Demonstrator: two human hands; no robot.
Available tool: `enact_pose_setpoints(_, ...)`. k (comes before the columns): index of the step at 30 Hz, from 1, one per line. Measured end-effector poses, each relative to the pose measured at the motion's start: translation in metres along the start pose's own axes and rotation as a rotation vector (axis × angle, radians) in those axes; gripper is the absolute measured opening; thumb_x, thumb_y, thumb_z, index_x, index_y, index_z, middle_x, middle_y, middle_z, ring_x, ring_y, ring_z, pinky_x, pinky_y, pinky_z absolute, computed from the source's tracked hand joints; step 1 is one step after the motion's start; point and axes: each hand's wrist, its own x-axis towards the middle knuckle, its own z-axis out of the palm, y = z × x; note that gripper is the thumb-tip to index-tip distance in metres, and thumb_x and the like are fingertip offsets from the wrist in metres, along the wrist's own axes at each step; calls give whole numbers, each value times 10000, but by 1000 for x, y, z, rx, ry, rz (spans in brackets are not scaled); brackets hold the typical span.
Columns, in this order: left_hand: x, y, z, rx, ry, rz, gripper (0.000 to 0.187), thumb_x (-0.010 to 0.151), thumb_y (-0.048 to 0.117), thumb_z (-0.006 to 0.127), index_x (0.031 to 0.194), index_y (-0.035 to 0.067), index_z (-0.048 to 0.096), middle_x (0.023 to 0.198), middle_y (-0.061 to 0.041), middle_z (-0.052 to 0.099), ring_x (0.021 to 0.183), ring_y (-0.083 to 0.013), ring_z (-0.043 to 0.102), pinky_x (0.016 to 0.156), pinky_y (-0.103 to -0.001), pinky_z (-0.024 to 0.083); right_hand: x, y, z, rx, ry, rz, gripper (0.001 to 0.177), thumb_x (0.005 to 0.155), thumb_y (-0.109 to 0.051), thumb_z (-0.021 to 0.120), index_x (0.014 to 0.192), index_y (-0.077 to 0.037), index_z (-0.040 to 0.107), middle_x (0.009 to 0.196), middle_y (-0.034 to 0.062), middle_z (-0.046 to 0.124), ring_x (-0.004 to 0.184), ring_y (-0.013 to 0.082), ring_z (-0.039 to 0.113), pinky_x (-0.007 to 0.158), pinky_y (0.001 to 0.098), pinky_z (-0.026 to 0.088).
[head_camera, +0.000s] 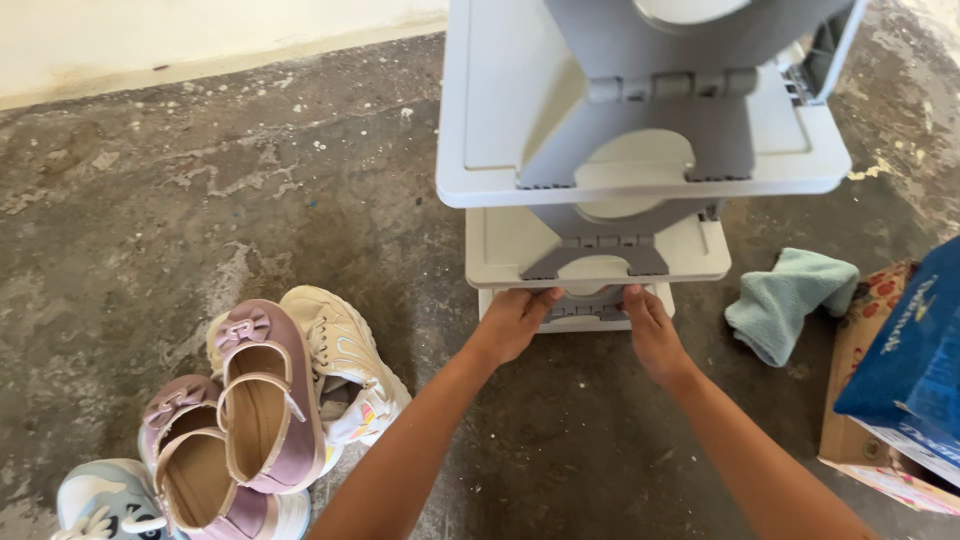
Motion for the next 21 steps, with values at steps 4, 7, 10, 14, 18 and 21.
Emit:
enact_pose_setpoints(4, 0, -3, 2, 26, -3, 25, 671, 1045, 533, 543, 783, -81, 612, 627, -116, 506, 625, -253, 485, 668, -391, 472, -1, -5, -4, 49, -58, -34, 674, 1050, -598, 401, 1186, 18, 637, 1141, 20, 615, 1100, 133, 504, 1013, 320, 383)
enact_pose_setpoints(7, -1, 1, 7, -33, -54, 9, 601, 1062, 478, 570, 885, -95, 600, 706, -106, 511, 688, -211, 444, 672, -380, 466, -6, -13, -3, 79, -56, -26, 702, 1064, -589, 412, 1238, 58, 623, 1197, 54, 618, 1156, 152, 504, 1062, 333, 375)
enact_pose_setpoints(10, -3, 5, 9, -296, -56, 213, 432, 1015, 404, 573, 1082, -20, 626, 836, -19, 591, 773, -120, 479, 706, -318, 485, -13, -32, -11, 5, -26, 89, 724, 1032, -580, 427, 1366, 54, 527, 1340, 87, 588, 1284, 174, 493, 1127, 345, 344)
enact_pose_setpoints(14, -10, 6, 15, -405, -22, 246, 408, 1049, 370, 575, 1095, -34, 609, 884, -10, 574, 823, -106, 469, 734, -303, 469, -21, -49, -16, 93, -127, 15, 794, 1002, -577, 430, 1468, 66, 430, 1494, 127, 508, 1382, 211, 443, 1176, 379, 332)
enact_pose_setpoints(18, -8, 6, 14, -214, -2, 126, 433, 1058, 387, 561, 1032, -40, 626, 759, -64, 529, 732, -156, 421, 669, -338, 454, -15, -19, -18, -37, 13, 102, 797, 1033, -614, 355, 1391, 78, 523, 1392, 146, 589, 1335, 197, 490, 1162, 345, 328)
enact_pose_setpoints(21, -5, 1, 14, -216, 24, 174, 457, 1041, 401, 568, 1002, -49, 636, 772, -59, 598, 741, -157, 460, 696, -341, 479, -4, 17, -16, 41, 123, 132, 733, 1031, -615, 390, 1320, 45, 529, 1286, 82, 563, 1242, 154, 464, 1118, 320, 321)
